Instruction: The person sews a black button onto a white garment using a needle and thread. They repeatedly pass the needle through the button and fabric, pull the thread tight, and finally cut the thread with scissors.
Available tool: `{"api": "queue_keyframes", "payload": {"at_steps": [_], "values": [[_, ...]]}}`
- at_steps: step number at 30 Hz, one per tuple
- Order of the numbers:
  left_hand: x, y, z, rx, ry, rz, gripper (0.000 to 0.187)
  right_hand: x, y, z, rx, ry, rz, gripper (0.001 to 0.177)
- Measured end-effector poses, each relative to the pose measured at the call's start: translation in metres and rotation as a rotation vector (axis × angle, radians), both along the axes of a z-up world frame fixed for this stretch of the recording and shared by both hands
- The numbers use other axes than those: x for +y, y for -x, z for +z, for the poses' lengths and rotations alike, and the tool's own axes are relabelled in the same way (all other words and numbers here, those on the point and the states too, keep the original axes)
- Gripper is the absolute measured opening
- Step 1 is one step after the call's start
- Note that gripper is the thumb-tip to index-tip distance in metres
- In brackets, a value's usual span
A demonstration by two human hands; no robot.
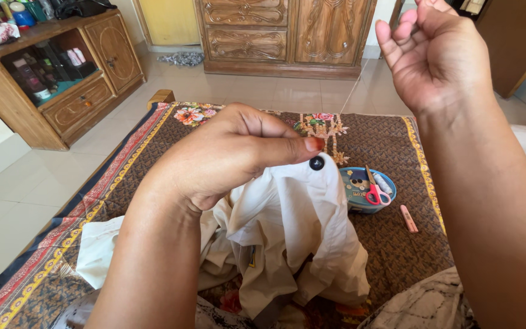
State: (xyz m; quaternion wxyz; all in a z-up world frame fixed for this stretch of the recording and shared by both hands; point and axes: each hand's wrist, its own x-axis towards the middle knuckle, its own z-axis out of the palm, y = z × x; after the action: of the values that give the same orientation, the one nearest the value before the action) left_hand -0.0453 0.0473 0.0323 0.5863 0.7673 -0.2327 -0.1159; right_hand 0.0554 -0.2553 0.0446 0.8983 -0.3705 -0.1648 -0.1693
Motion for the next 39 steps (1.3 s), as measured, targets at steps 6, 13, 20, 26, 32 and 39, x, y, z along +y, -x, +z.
{"api": "queue_keyframes", "payload": {"at_steps": [6,13,20,26,32,39], "values": [[0.0,-0.01,-0.011,-0.137,0.227,-0.226,0.014,-0.006,-0.009,-0.027,0.137,0.052,-0.118,0.01],[-0.007,-0.028,-0.019,-0.152,0.174,-0.129,0.014,-0.019,-0.019,-0.058,0.262,0.017,-0.184,0.009],[-0.014,-0.05,-0.033,-0.107,0.043,-0.116,0.018,-0.038,-0.024,-0.064,0.29,-0.066,-0.199,0.009],[-0.025,-0.078,-0.06,-0.437,-0.385,0.266,0.017,-0.041,-0.019,-0.057,0.178,-0.06,-0.166,0.009],[-0.03,-0.088,-0.084,-0.685,-0.577,0.495,0.014,-0.017,-0.009,-0.049,0.167,0.118,-0.156,0.009],[-0.025,-0.088,-0.085,-0.653,-0.551,0.595,0.015,0.013,0.007,-0.032,-0.047,0.269,-0.149,0.006]]}}
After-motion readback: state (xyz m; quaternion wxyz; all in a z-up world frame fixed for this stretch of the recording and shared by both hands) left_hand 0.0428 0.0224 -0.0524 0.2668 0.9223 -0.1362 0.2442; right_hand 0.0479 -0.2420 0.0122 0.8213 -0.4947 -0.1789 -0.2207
